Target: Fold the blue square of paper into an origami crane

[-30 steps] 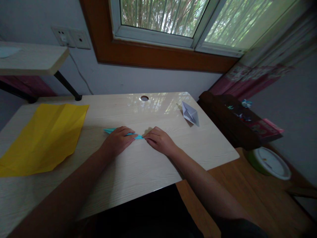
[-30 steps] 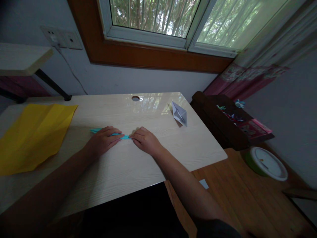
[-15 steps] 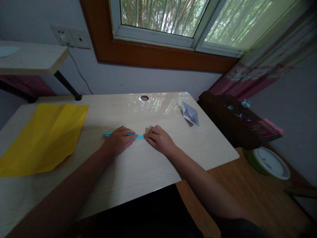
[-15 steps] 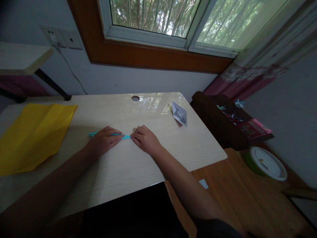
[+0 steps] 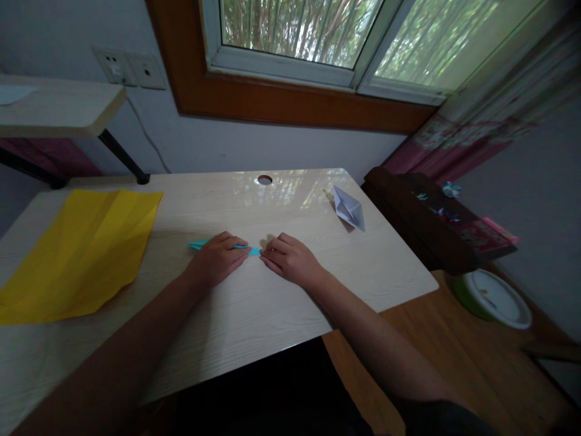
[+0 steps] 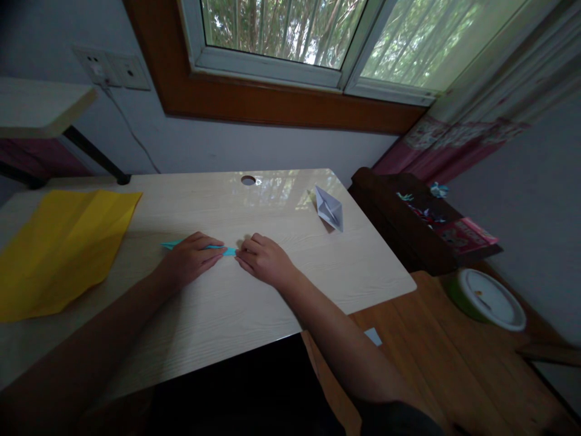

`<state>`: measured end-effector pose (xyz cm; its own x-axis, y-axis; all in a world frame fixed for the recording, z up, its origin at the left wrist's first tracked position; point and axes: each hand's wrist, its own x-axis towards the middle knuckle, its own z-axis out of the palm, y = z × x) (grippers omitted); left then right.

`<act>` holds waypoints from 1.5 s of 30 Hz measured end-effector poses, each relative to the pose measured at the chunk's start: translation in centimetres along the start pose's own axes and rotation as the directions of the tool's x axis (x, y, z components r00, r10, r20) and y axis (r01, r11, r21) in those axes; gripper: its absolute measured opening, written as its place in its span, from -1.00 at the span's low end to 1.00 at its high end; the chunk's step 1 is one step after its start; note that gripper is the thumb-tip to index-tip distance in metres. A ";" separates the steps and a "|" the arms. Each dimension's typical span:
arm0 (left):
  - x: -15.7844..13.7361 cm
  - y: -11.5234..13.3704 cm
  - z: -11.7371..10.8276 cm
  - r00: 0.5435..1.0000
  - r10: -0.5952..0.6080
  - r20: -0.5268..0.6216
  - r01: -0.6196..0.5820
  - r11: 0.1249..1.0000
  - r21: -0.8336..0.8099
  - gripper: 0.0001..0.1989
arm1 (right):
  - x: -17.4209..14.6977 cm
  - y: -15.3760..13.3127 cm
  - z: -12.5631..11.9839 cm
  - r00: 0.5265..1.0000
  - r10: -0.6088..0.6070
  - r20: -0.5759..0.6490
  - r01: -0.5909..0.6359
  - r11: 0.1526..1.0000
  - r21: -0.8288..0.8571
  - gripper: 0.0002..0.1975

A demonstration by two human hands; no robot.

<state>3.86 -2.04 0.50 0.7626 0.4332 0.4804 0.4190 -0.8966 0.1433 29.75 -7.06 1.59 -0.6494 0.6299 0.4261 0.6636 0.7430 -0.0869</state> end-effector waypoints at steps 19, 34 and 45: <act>-0.4 0.2 0.0 0.993 -0.116 -0.015 0.117 0.987 0.111 -0.76 | 0.1 -0.1 0.5 1.000 -0.018 -0.024 0.017 0.999 -0.043 -0.80; -1.4 -0.5 0.6 0.981 -0.171 0.096 0.157 0.978 0.135 -0.58 | 0.2 -0.2 1.1 0.998 -0.058 -0.033 0.063 0.984 0.168 -0.68; -1.9 0.7 -1.2 0.845 -0.461 0.272 0.380 0.874 0.302 -0.33 | 0.4 -0.2 0.9 0.999 -0.023 -0.029 0.028 0.977 0.211 -0.69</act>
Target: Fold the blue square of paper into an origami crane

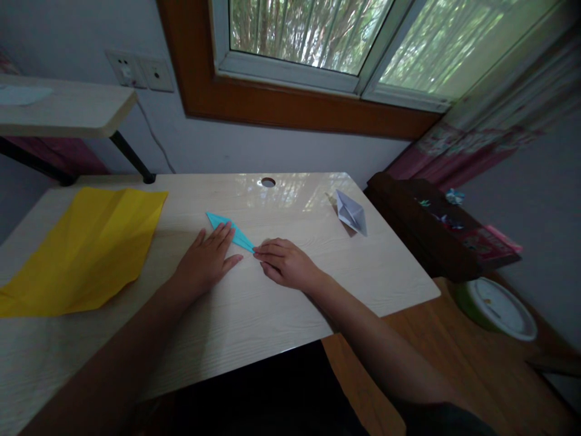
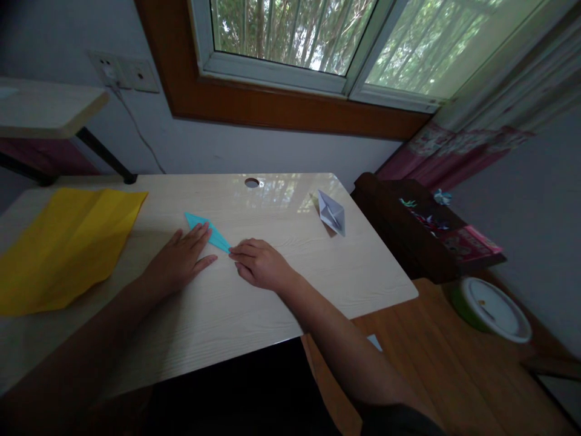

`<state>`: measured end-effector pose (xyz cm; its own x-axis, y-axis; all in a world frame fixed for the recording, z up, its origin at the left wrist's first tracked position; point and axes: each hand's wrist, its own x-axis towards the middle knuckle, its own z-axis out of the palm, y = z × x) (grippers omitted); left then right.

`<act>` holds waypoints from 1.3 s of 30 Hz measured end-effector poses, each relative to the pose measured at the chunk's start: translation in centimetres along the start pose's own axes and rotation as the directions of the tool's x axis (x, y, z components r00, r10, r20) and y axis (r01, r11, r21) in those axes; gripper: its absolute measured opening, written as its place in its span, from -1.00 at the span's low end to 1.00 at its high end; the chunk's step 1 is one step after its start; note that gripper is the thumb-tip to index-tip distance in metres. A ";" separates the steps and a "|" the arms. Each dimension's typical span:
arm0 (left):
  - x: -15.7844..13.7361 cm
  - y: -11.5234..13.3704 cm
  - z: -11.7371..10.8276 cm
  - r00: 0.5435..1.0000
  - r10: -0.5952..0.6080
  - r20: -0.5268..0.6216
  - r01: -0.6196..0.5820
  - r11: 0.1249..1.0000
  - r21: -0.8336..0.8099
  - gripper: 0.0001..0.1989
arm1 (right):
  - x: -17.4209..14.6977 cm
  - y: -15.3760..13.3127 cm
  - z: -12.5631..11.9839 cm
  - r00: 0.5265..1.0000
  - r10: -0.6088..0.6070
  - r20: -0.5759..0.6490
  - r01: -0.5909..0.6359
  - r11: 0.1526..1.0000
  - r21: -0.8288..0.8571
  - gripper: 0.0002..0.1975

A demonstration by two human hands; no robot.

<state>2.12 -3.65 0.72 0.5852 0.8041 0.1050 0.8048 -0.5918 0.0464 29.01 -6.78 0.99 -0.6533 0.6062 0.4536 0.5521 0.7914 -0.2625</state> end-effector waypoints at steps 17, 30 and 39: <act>1.6 -3.2 0.1 0.960 -0.272 -0.062 0.270 0.962 -0.041 -0.31 | -0.1 -0.9 0.3 1.000 -0.020 -0.008 0.020 0.999 0.026 -0.67; 1.8 -5.7 1.6 0.903 -0.320 -0.286 0.248 0.933 -0.262 -0.44 | 0.5 -1.8 0.6 1.000 -0.008 -0.023 0.011 0.994 0.106 -0.74; 1.9 -4.5 0.6 0.909 -0.298 -0.290 0.140 0.875 -0.463 -0.58 | 2.8 -2.8 1.6 1.000 0.009 -0.006 -0.007 0.964 0.267 -0.77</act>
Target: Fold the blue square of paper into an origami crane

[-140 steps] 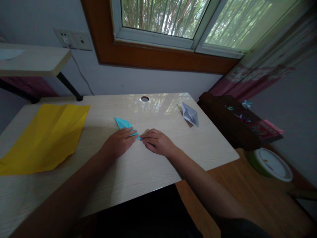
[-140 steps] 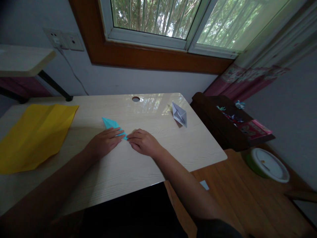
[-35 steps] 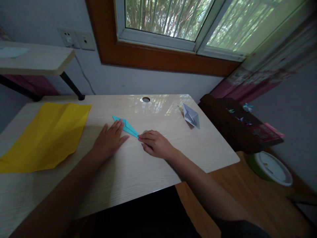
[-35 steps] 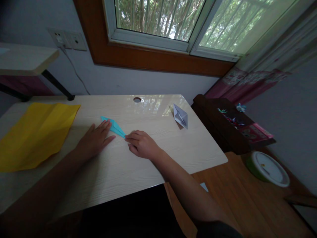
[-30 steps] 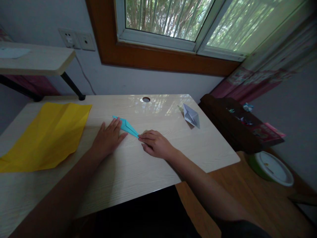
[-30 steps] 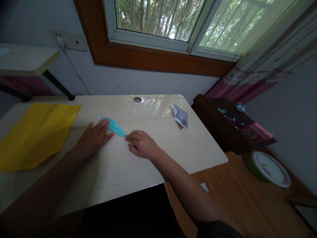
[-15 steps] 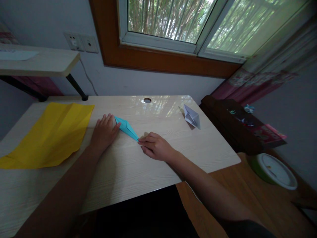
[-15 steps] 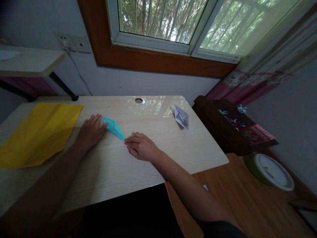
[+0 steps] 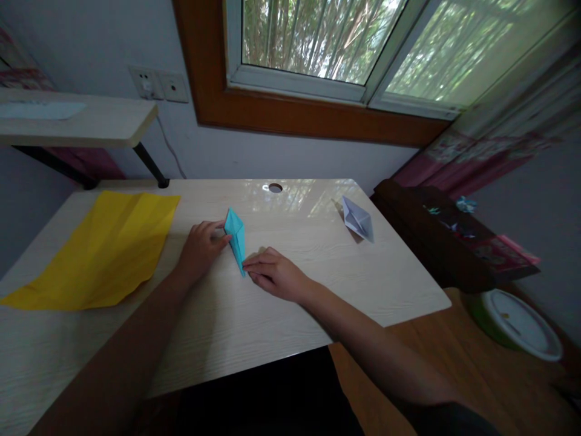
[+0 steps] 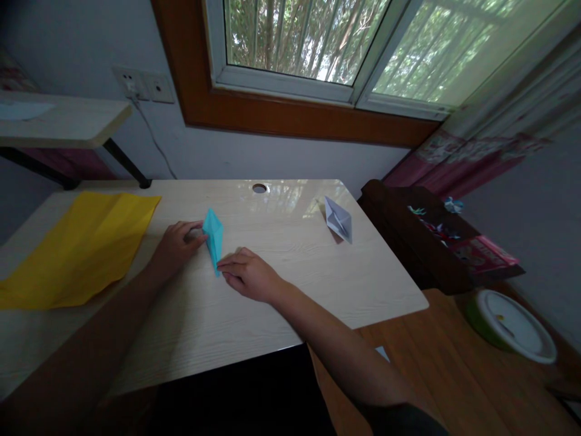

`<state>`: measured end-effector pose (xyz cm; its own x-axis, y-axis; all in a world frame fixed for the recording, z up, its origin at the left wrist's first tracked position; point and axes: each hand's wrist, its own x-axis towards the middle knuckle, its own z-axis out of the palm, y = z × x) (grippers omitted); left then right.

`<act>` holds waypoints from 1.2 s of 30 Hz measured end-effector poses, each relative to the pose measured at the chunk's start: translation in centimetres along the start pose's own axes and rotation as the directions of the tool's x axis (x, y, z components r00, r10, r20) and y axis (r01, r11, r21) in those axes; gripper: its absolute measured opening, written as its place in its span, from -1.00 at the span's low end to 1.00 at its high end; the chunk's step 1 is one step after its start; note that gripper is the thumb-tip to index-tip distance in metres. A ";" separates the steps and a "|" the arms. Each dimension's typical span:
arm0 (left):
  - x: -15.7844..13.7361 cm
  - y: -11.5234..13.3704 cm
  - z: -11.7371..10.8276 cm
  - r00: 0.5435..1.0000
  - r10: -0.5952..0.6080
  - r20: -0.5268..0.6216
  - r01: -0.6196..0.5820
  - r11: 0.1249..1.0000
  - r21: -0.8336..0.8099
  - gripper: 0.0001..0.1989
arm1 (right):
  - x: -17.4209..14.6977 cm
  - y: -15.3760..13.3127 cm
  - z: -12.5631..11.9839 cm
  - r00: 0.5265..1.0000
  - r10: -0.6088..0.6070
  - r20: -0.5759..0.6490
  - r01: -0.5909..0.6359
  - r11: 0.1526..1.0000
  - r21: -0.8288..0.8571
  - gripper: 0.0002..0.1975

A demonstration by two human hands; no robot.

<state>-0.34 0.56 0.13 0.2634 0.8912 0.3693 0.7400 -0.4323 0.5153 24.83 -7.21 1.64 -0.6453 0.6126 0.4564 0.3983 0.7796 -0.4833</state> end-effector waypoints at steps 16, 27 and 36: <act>-0.5 0.5 0.6 0.988 0.108 0.115 -0.130 0.969 0.209 -0.62 | 3.7 4.1 -1.9 0.988 0.109 -0.106 -0.112 0.994 -0.019 -0.79; -0.6 0.8 0.5 0.969 0.168 0.179 -0.197 0.967 0.161 -0.62 | 4.1 5.0 0.6 0.979 0.187 -0.078 -0.202 0.930 -0.307 -0.58; -0.5 1.4 0.6 0.970 0.191 0.149 -0.207 0.973 0.098 -0.60 | 3.5 5.4 0.7 0.971 0.212 -0.107 -0.231 0.948 -0.218 -0.55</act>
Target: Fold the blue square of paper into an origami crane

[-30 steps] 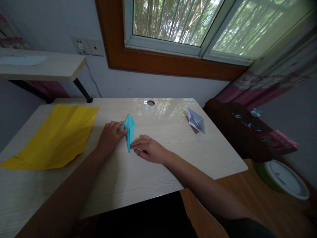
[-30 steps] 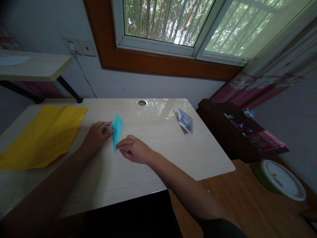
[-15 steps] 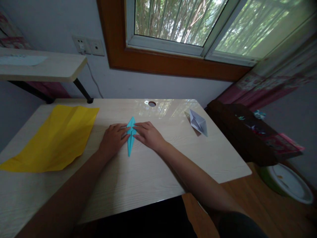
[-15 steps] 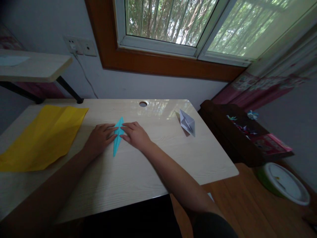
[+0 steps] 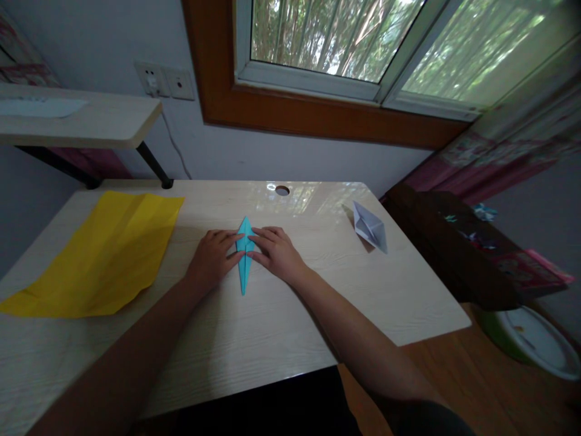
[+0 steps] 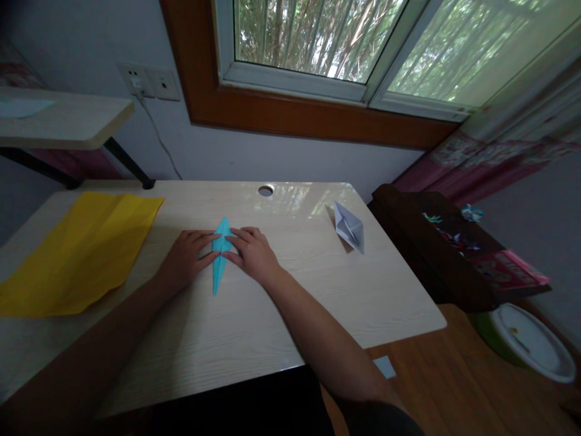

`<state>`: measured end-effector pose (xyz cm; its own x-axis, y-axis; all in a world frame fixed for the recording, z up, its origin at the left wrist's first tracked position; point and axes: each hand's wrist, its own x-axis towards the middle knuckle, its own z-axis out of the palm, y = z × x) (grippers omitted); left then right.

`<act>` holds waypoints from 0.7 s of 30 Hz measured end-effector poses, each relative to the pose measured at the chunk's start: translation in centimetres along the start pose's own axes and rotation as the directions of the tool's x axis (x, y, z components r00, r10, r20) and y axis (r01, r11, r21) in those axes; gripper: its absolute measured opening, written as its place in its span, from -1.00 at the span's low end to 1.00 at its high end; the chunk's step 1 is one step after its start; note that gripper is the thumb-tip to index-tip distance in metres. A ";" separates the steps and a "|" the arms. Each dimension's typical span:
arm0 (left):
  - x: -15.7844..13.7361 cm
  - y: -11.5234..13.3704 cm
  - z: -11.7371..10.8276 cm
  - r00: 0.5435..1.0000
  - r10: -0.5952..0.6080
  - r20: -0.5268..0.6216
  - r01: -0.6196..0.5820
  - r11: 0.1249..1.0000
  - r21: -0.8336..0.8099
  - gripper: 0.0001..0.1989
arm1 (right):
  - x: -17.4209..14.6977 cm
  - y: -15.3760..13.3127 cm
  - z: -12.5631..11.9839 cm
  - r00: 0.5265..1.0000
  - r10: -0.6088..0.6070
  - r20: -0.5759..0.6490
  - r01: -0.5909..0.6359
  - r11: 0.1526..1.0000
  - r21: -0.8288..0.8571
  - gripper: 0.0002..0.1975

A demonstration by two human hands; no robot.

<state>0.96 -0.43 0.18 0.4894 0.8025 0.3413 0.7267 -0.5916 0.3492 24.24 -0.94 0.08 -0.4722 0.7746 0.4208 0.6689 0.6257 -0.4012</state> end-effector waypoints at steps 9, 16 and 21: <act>-0.1 0.8 -0.2 0.987 -0.160 -0.030 0.133 0.900 -0.416 -0.51 | 0.2 0.4 -0.3 0.984 0.158 -0.087 -0.128 0.951 0.283 -0.49; 0.3 1.8 -0.6 0.944 -0.328 -0.020 0.274 0.818 -0.507 -0.56 | 0.2 0.3 -0.2 0.951 0.309 -0.006 -0.266 0.830 0.490 -0.44; 0.1 1.9 -0.2 0.972 -0.212 -0.100 0.162 0.917 -0.364 -0.59 | 0.3 0.4 0.2 0.963 0.269 -0.013 -0.231 0.853 0.468 -0.46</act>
<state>2.27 -1.45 1.09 0.2735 0.8977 0.3454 0.5708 -0.4405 0.6929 24.22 -0.41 -0.11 -0.2673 0.9130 0.3083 0.4108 0.3974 -0.8205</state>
